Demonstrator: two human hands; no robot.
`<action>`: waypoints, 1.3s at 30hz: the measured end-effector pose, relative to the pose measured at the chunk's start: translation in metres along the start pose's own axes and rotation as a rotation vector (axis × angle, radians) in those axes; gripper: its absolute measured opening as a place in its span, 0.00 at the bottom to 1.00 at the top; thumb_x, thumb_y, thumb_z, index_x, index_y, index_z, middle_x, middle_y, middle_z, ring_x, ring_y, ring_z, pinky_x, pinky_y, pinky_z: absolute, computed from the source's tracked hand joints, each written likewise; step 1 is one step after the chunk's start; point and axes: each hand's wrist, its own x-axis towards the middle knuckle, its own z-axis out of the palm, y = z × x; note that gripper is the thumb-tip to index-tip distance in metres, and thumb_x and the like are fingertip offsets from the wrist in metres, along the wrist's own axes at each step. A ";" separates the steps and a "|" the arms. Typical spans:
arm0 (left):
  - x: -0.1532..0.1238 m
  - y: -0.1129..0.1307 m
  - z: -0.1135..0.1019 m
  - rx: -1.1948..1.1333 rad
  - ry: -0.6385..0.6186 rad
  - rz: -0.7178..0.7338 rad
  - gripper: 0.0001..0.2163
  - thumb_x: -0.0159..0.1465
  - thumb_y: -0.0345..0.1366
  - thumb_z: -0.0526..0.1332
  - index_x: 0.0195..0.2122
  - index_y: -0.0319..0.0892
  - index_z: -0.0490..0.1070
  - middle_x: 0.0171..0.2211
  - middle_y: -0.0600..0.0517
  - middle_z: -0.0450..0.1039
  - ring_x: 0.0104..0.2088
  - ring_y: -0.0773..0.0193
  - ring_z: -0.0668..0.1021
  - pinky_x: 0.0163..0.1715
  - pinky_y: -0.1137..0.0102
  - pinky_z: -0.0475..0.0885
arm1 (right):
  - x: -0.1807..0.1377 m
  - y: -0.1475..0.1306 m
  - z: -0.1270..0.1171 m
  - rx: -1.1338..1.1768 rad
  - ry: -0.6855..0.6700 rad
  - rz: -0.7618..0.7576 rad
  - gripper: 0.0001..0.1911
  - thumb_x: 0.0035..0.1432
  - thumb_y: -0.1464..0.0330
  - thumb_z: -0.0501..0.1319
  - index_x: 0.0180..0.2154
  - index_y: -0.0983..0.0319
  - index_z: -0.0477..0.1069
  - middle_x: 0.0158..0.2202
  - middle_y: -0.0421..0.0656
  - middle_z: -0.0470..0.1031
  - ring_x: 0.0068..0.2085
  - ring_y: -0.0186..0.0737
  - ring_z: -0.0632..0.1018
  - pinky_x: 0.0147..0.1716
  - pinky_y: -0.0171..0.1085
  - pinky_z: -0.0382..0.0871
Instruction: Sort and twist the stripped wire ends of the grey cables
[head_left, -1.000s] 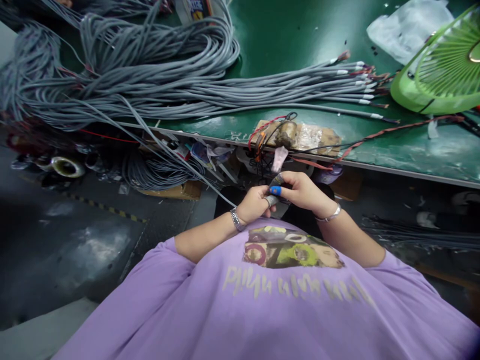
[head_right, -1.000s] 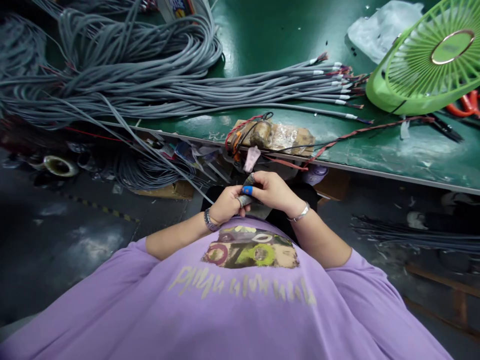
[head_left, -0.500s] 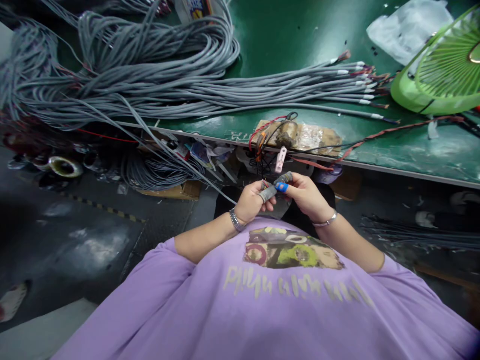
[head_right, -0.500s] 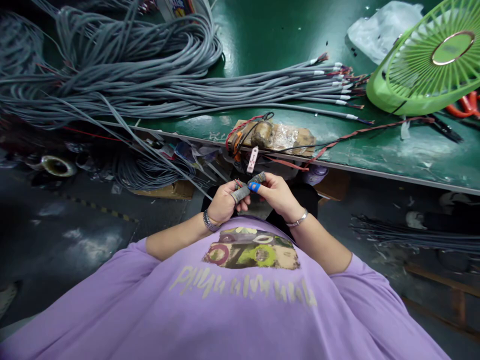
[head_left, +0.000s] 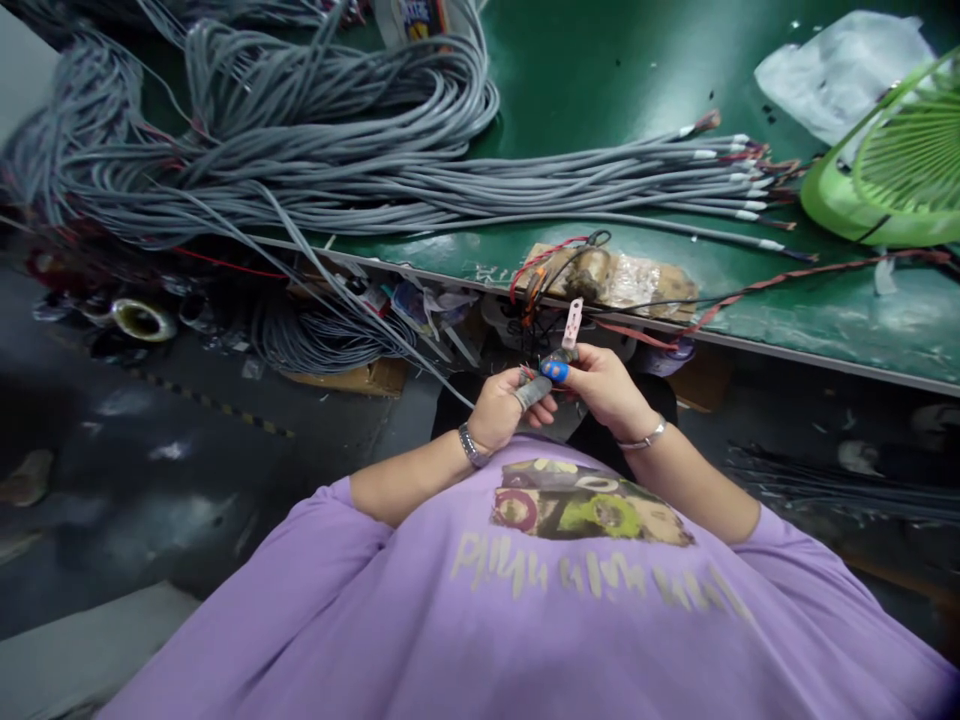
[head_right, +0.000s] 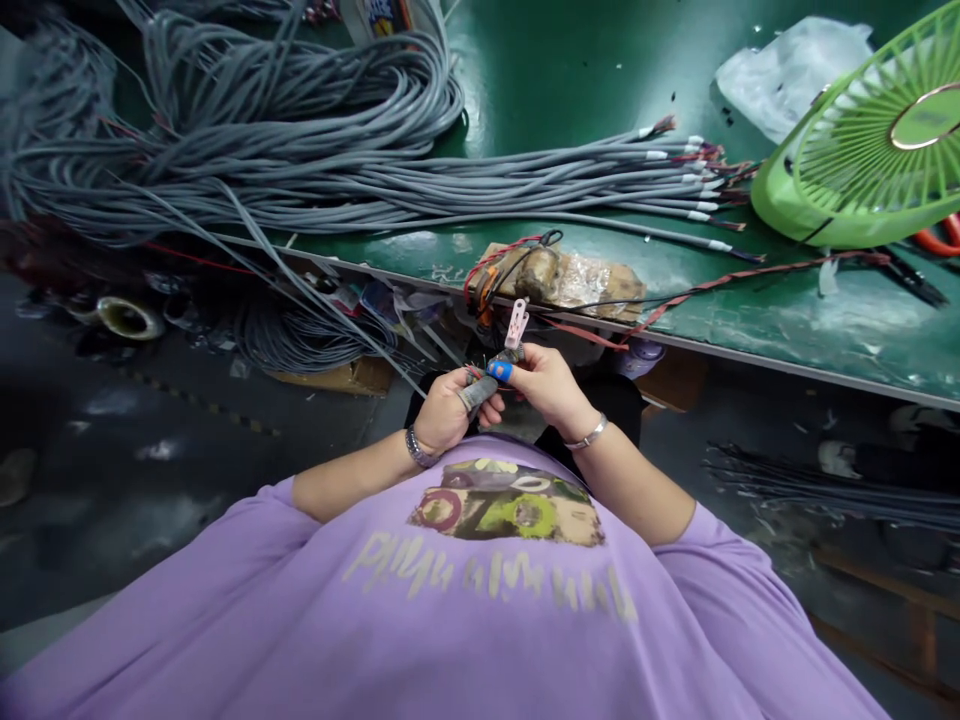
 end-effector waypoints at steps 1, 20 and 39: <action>0.000 0.000 0.000 -0.011 0.007 0.005 0.19 0.54 0.51 0.68 0.27 0.38 0.69 0.23 0.51 0.77 0.19 0.69 0.76 0.16 0.76 0.68 | -0.001 -0.001 0.001 0.005 0.010 0.000 0.22 0.35 0.57 0.77 0.28 0.64 0.74 0.23 0.38 0.73 0.23 0.30 0.68 0.20 0.31 0.59; -0.007 0.020 0.005 -0.147 -0.050 -0.046 0.19 0.50 0.49 0.71 0.29 0.38 0.68 0.18 0.55 0.73 0.13 0.72 0.71 0.10 0.79 0.53 | 0.010 -0.002 -0.022 0.347 -0.105 0.157 0.27 0.50 0.43 0.64 0.30 0.60 0.69 0.25 0.39 0.71 0.21 0.29 0.64 0.21 0.32 0.64; 0.010 0.034 0.012 -0.157 -0.140 -0.151 0.17 0.47 0.44 0.71 0.29 0.38 0.68 0.16 0.55 0.70 0.11 0.75 0.66 0.10 0.79 0.50 | 0.033 -0.013 0.007 0.370 0.022 0.036 0.35 0.45 0.33 0.59 0.30 0.59 0.66 0.24 0.39 0.70 0.24 0.34 0.70 0.24 0.35 0.65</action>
